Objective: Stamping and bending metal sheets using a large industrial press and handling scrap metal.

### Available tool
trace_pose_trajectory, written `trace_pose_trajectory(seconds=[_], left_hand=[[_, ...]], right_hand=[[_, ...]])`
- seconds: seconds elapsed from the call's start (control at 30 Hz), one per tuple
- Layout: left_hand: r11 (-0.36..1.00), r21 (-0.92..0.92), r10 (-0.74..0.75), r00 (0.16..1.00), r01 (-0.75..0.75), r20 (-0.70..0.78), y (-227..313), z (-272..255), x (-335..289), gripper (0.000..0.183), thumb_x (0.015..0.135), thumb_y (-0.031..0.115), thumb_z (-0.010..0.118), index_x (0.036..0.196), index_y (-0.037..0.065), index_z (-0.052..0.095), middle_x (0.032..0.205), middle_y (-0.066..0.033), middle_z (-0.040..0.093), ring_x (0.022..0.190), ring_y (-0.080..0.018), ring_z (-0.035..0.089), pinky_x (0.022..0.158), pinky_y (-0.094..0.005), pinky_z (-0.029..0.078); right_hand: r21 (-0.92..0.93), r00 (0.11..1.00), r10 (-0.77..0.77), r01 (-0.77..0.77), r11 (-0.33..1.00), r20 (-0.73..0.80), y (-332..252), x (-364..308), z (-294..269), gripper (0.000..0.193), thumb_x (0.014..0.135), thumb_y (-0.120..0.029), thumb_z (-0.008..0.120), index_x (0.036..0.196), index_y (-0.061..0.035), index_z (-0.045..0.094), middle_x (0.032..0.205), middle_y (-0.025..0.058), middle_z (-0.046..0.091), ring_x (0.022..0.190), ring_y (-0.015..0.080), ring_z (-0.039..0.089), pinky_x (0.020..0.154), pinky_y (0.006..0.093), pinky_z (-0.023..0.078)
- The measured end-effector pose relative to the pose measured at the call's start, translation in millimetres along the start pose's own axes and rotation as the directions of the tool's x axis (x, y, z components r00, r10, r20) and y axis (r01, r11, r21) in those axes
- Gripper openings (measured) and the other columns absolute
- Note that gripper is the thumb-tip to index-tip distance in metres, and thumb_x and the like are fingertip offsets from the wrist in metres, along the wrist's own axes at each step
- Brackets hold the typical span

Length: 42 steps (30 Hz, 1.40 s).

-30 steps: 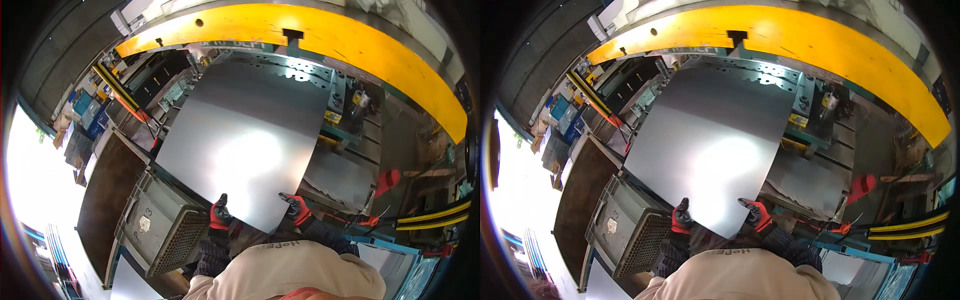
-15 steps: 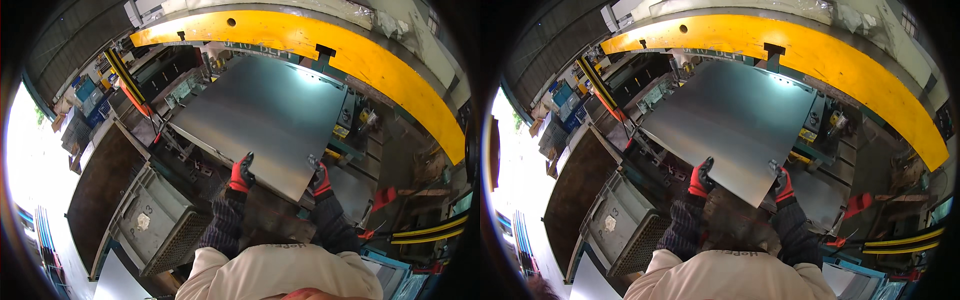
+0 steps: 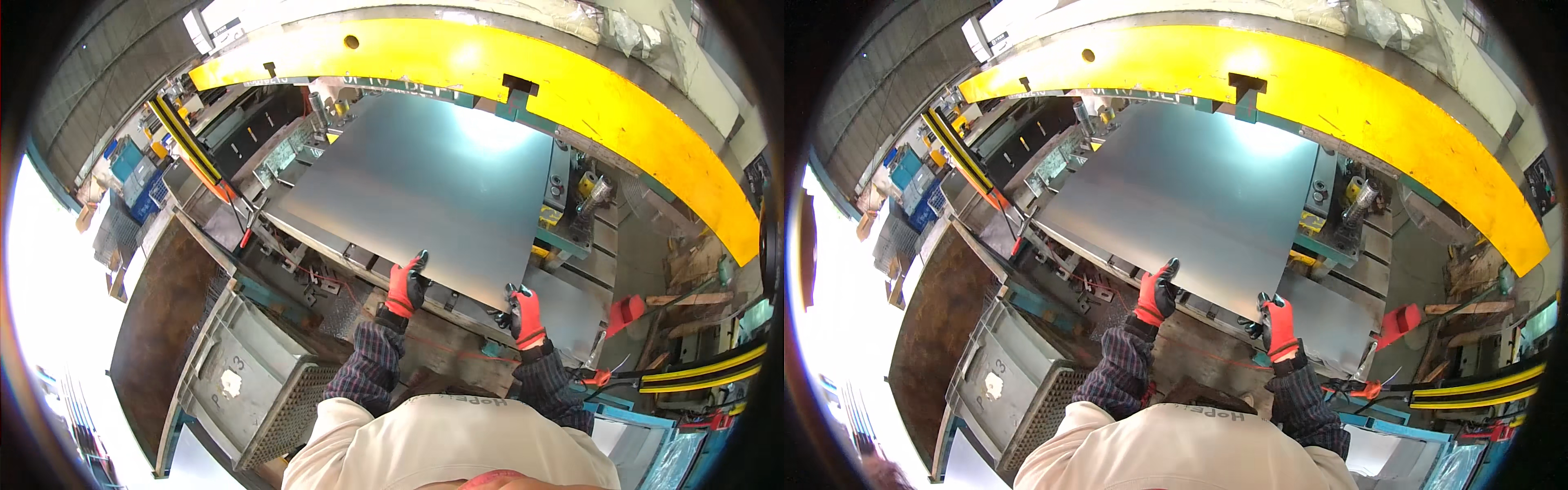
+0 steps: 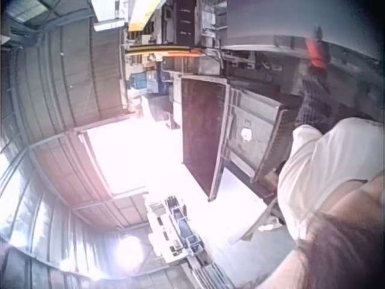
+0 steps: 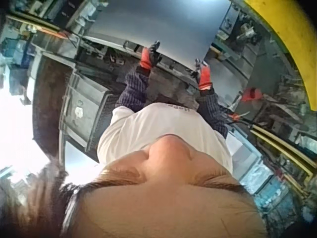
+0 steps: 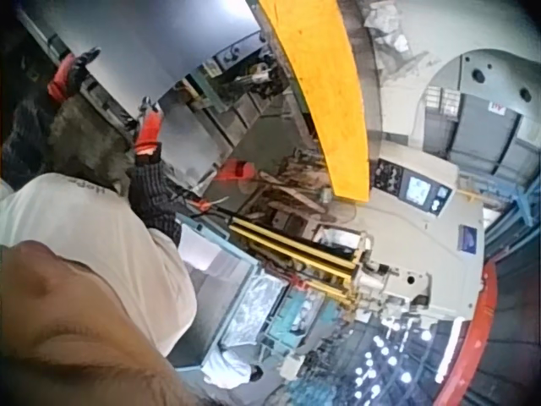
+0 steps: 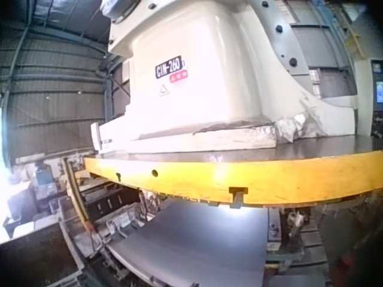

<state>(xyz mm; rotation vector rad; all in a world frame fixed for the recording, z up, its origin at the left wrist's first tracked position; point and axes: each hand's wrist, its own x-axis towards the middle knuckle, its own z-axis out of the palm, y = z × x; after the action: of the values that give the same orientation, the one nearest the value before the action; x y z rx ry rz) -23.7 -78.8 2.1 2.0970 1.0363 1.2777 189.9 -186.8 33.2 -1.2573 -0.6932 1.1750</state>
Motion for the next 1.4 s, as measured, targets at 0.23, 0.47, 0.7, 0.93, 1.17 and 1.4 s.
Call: trace_pose_trajectory(seconds=[0.23,0.47,0.7,0.93,1.17,1.4], left_hand=[[0.483,-0.732,-0.507,0.835,0.481,0.214,-8,20,6,0.027,0.076,0.015,0.045,0.101,0.004,0.048,0.082,-0.0028,0.053,0.065,-0.01,0.052,0.052,-0.0205,0.045],[-0.038,-0.882,-0.59,0.702,0.469,0.398,3,19,16,0.023,0.078,0.013,0.043,0.098,0.001,0.047,0.085,-0.0035,0.052,0.067,-0.0107,0.052,0.052,-0.0244,0.045],[0.38,-0.816,-0.502,0.838,0.437,0.214,2,15,15,0.024,0.077,0.015,0.046,0.097,0.004,0.05,0.09,-0.0056,0.05,0.073,-0.0111,0.051,0.047,-0.024,0.045],[0.329,-0.824,-0.66,0.736,0.461,0.148,-7,-9,9,0.019,0.074,0.012,0.047,0.089,0.002,0.053,0.082,-0.0049,0.053,0.064,-0.012,0.052,0.045,-0.0224,0.042],[0.222,-0.873,-0.686,0.706,0.435,0.177,1,-2,15,0.016,0.073,0.011,0.049,0.085,0.002,0.054,0.08,-0.0063,0.053,0.063,-0.013,0.052,0.044,-0.0239,0.042],[0.924,-0.311,-0.267,0.958,0.225,-0.1,7,-7,7,0.025,0.076,0.017,0.045,0.097,0.004,0.051,0.074,-0.0031,0.053,0.06,-0.01,0.049,0.044,-0.0236,0.041]], right_hand=[[-0.091,0.99,-0.124,0.118,0.989,-0.067,-19,-2,1,0.015,0.07,-0.008,0.04,0.061,0.0016,0.045,0.051,0.0057,0.038,0.046,0.0134,0.04,0.042,0.0257,0.031],[0.029,0.987,-0.047,0.052,0.998,-0.152,-39,-3,7,0.015,0.071,-0.008,0.039,0.062,0.0005,0.047,0.053,-0.0001,0.036,0.046,0.0073,0.037,0.037,0.0221,0.031],[0.051,0.994,-0.05,0.055,0.997,-0.095,-27,-4,-1,0.011,0.072,-0.013,0.043,0.074,-0.0037,0.049,0.058,0.0025,0.045,0.039,0.0116,0.043,0.033,0.0232,0.037],[0.27,0.985,0.17,-0.162,0.949,-0.008,1,-12,17,0.011,0.071,-0.013,0.046,0.079,-0.0054,0.046,0.062,0.005,0.049,0.046,0.0197,0.053,0.033,0.0245,0.039],[0.173,0.997,0.08,-0.077,0.982,-0.01,-10,-9,13,0.01,0.073,-0.015,0.045,0.074,-0.0045,0.045,0.061,0.0016,0.045,0.047,0.016,0.049,0.036,0.0247,0.039],[-0.225,0.856,-0.505,0.474,0.851,-0.109,22,-5,8,0.012,0.074,-0.01,0.041,0.072,-0.0003,0.048,0.058,0.0026,0.045,0.06,0.0129,0.049,0.052,0.0236,0.041]])
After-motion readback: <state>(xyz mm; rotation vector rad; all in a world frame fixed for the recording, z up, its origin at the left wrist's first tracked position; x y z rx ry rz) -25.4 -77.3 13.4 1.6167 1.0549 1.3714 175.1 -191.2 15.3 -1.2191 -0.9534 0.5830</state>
